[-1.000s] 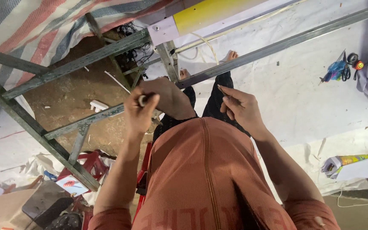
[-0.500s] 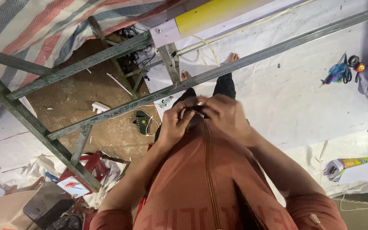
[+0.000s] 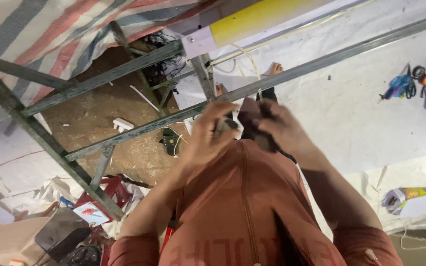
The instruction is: Sanding the edges of a metal frame to smooth them.
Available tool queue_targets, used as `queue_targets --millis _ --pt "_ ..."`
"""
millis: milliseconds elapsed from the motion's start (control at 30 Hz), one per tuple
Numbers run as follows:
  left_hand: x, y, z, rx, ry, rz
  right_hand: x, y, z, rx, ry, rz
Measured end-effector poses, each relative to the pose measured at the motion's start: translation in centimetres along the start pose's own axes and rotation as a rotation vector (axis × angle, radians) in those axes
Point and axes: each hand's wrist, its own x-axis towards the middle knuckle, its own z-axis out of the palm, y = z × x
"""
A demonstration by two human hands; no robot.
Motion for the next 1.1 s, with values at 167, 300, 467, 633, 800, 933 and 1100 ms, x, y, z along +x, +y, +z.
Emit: queue_targets --millis 167,300,467,633,800,933,1100 --pt "0.5 0.6 0.6 -0.136 -0.059 -0.094 -1.7 -5.7 1.6 -0.001 -0.152 -0.185" --pt "0.3 1.2 1.1 -0.022 -0.139 -0.008 -1.7 -8.8 0.8 0.162 -0.323 0.074" --pt "0.7 3.5 0.8 0.082 -0.167 0.17 -1.6 -3.7 -1.5 0.216 -0.371 0.086" --pt "-1.4 -0.2 1.0 -0.064 -0.201 0.046 -2.6 -6.2 -1.1 0.116 -0.487 0.078" --pt "-1.7 -1.0 0.5 0.164 -0.115 -0.043 -2.7 -5.2 -2.1 -0.319 -0.159 0.21" --pt "-0.7 2.8 -1.4 0.068 0.191 -0.214 0.2 -2.1 -8.0 -0.923 0.475 -0.576" --pt "-0.4 -0.9 -5.4 0.044 0.428 -0.069 5.6 5.0 3.2 -0.709 0.631 -0.612"
